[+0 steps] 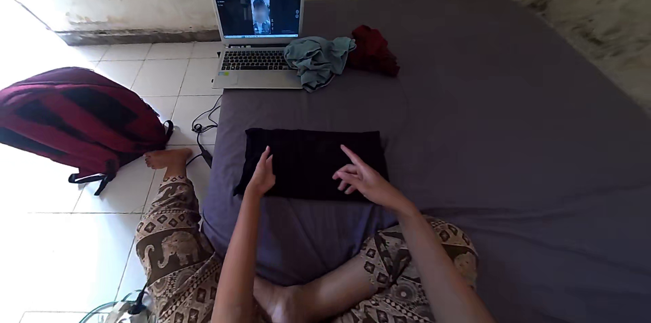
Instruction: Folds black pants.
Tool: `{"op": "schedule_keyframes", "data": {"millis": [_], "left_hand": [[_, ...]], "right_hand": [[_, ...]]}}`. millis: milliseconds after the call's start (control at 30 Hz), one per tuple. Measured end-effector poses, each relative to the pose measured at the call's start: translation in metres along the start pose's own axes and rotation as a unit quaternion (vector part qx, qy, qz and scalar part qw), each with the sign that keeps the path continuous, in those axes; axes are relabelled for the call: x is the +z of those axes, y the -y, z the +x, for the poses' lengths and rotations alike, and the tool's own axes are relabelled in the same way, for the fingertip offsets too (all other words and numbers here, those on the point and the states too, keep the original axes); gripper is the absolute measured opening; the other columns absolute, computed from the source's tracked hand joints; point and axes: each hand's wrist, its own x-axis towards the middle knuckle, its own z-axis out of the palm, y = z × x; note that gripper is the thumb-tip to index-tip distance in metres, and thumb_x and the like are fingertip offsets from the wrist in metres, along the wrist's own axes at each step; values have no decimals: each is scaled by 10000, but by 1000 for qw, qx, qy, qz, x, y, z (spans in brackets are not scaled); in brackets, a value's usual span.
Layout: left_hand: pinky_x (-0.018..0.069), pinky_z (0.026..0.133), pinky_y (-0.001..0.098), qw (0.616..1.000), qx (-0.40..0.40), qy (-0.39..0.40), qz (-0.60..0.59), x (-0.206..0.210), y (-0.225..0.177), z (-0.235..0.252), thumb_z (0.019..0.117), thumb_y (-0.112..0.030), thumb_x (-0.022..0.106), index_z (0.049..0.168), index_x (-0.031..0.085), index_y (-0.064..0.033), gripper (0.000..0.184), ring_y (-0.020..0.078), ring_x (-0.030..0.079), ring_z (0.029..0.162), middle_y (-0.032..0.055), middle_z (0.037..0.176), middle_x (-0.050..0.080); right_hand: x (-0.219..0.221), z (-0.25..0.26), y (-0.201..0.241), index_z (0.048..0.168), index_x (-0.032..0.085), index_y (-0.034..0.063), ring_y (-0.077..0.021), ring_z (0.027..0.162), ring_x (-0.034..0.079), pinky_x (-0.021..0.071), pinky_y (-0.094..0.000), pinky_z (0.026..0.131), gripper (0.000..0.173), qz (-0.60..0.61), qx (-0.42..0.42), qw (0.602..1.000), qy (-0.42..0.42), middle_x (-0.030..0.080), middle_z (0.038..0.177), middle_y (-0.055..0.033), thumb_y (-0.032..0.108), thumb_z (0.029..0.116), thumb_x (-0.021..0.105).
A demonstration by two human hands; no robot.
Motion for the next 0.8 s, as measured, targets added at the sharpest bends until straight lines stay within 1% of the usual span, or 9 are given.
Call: {"op": "schedule_keyframes", "data": {"millis": [100,167,233,300,500,567,667,733,800], "left_hand": [[500,1039,386,996,46,-27,78,4,6,5,1092,-153,464,1505,356,18,460,208,593,1228,186,1404,550],[438,1120,385,984,79,-31,157,4,9,11,1050,-23,506,1541,275,65,549,250,518,1345,246,1509,446],[312,1216,428,968,109,-37,223,-1,3,12,1057,-16,486,1574,174,95,614,332,360,1484,304,1608,284],[283,1227,455,953,128,-64,266,-12,-9,5,1068,-44,480,1578,176,94,610,365,331,1499,314,1613,274],[397,1149,491,921,117,-97,360,-65,-21,-8,1039,-118,588,1513,340,74,568,372,509,1362,313,1454,493],[381,1154,503,883,120,-133,434,-58,-25,-14,1009,-162,650,1500,349,98,631,407,515,1354,337,1416,521],[404,1089,613,788,126,-264,542,-30,-24,-23,1013,-252,636,1520,354,87,672,498,516,1328,352,1414,524],[369,1065,663,728,208,-324,567,-18,-12,-13,1002,-221,630,1483,420,101,616,548,480,1317,373,1395,519],[287,1114,700,678,302,-286,605,-16,4,4,1018,-200,578,1440,513,65,502,522,443,1376,313,1443,523]], "right_hand": [[-24,-30,-27,1588,235,-12,-191,854,697,581,-345,770,573,-7,51,998,-48,674,1138,-192,78,1071,464],[-40,-54,-41,1567,292,-29,-212,871,686,565,-356,778,520,-14,85,993,-76,667,1149,-215,73,1078,437],[-52,-75,-53,1542,354,-30,-222,881,688,562,-361,784,477,-17,114,988,-103,670,1157,-222,69,1082,433],[-58,-92,-60,1513,398,-33,-187,859,677,553,-331,768,440,-16,130,984,-122,673,1141,-201,66,1085,420],[-51,-101,-68,1457,461,-47,-131,814,673,548,-272,724,396,1,128,984,-121,687,1093,-166,63,1080,413],[-40,-88,-61,1455,475,-38,-172,841,668,543,-308,747,383,-7,144,983,-110,675,1117,-195,66,1090,427],[-22,-61,-53,1438,495,-58,-264,940,665,535,-383,831,375,-53,133,984,-101,656,1172,-252,85,1095,445],[-8,-38,-57,1409,525,-79,-358,1069,662,521,-457,942,368,-120,83,979,-143,651,1216,-294,96,1093,453],[11,-13,-68,1408,551,-75,-442,1240,589,449,-524,1075,386,-217,5,951,-220,617,1317,-308,107,1077,471]]}}
